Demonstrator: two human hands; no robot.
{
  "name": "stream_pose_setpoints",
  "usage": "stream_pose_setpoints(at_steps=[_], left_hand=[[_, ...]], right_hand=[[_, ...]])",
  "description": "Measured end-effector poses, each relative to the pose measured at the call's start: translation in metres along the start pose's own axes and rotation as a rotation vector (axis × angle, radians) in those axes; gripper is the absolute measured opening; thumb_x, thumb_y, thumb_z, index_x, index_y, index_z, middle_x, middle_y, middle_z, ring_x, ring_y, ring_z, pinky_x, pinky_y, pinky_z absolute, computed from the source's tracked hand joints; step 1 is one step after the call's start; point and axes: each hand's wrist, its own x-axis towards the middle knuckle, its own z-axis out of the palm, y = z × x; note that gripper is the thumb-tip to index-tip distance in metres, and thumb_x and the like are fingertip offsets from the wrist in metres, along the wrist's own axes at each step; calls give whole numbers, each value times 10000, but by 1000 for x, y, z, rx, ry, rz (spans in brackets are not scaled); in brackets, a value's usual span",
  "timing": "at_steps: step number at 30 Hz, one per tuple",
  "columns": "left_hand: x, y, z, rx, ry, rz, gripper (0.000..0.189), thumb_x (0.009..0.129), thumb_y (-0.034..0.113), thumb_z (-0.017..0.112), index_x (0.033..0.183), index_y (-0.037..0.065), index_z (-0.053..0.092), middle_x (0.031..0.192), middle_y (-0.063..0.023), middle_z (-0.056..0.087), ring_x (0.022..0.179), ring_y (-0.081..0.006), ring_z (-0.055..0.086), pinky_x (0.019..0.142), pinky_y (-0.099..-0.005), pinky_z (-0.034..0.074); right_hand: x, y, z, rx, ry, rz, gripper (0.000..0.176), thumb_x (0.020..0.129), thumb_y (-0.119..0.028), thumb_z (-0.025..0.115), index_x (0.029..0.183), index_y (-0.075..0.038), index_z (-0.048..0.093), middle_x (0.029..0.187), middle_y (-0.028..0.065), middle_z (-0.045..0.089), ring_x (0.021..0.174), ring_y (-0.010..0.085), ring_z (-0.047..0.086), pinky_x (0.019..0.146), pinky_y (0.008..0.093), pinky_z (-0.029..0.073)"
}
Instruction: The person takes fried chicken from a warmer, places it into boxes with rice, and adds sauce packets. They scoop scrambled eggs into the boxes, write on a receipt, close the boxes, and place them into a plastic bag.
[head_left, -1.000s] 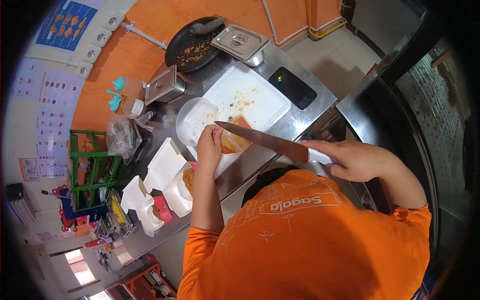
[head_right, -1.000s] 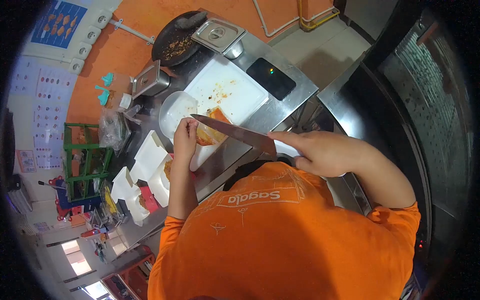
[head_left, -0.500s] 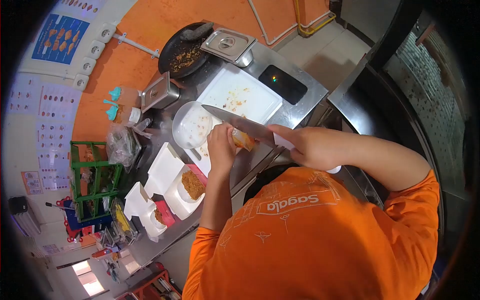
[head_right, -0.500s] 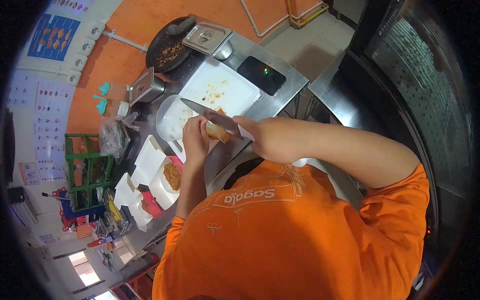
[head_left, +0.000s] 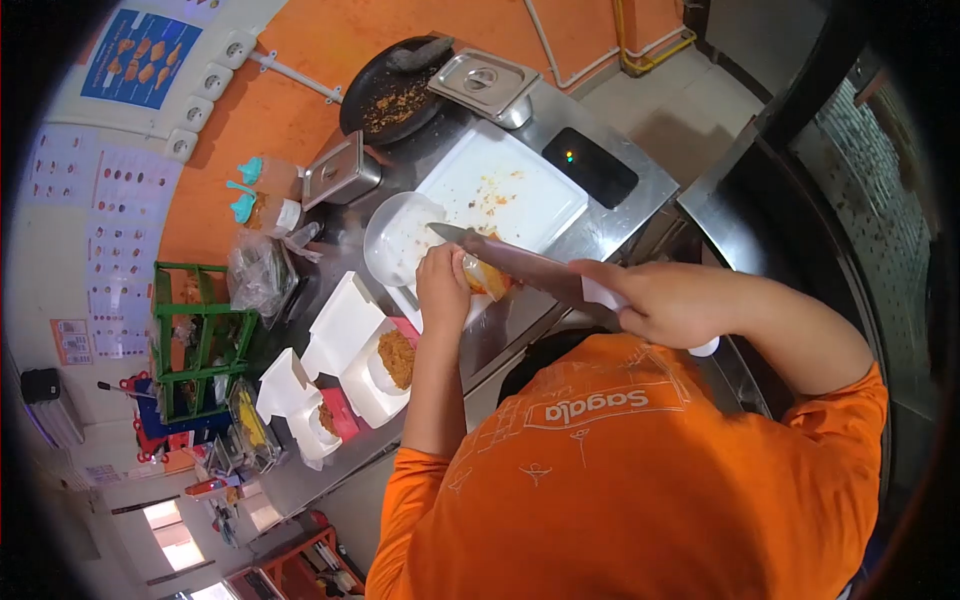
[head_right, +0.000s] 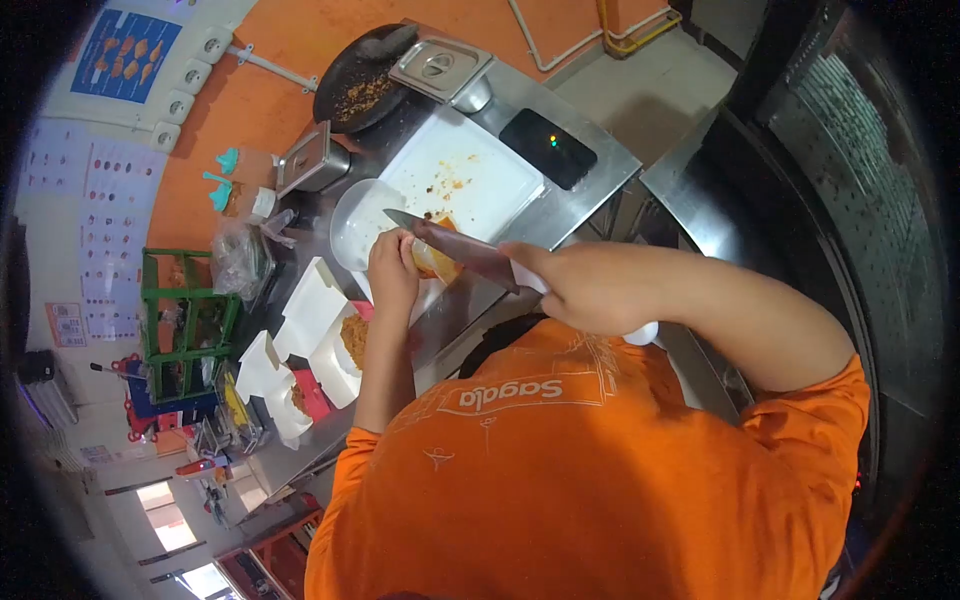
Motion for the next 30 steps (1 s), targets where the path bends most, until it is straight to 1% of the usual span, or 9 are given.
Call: stream_pose_setpoints(at_steps=[2,4,8,9,14,19,22,28,30], left_hand=[[2,6,2,-17,8,-14,118,856,119,488,880,18,544,826,-157,568,786,-342,537,712,-397,416],[6,-2,2,-156,-93,-222,135,865,137,491,885,16,548,796,-138,577,749,-288,554,693,-356,428],[-2,-45,-2,-402,-169,-530,170,877,180,512,899,18,556,759,-75,588,698,-156,550,661,-273,434],[-4,-52,-2,-529,-200,-580,171,880,178,518,917,14,550,775,-38,583,704,-90,518,656,-233,423],[-14,-55,-1,-604,-80,-528,161,890,148,497,940,-3,522,781,-62,598,700,-95,535,651,-223,426],[-19,-54,-2,-569,-61,-533,175,867,145,534,957,-1,504,785,-97,614,722,-123,567,662,-247,439],[-6,-19,-21,-411,-163,-583,228,841,152,572,985,-4,488,813,-109,617,739,-138,572,674,-263,444],[-3,-12,4,-490,-53,-572,292,813,149,592,1033,4,467,863,-133,615,770,-200,594,701,-283,453],[0,-25,19,-456,-24,-468,280,808,159,587,1026,12,491,872,-137,619,784,-234,600,719,-303,454]], right_hand=[[1,2,1,103,13,83,601,795,-88,430,1357,-81,219,962,267,563,872,376,576,763,404,448],[8,4,-3,207,39,129,614,789,-81,429,1365,-113,218,940,253,570,823,349,591,738,383,459],[-14,20,2,49,356,-116,589,776,-94,460,1338,-100,282,888,237,596,766,343,601,697,406,460],[-21,20,0,30,290,-89,619,758,-79,479,1343,-115,280,868,212,596,734,327,599,674,388,464],[-45,8,-13,-11,41,11,663,707,-41,536,1330,-137,329,814,166,598,681,296,598,641,355,472],[-49,17,-1,-123,58,-11,642,695,-28,546,1307,-107,368,806,173,598,680,289,601,644,369,475],[-49,20,4,-155,73,27,635,694,-23,544,1301,-105,375,823,173,599,685,296,600,652,371,477],[-58,15,-1,-91,77,68,632,694,-27,518,1301,-119,365,888,196,595,743,331,600,676,400,475],[-63,15,0,-86,87,50,639,692,-24,516,1304,-125,361,881,196,594,744,333,599,681,402,476]])
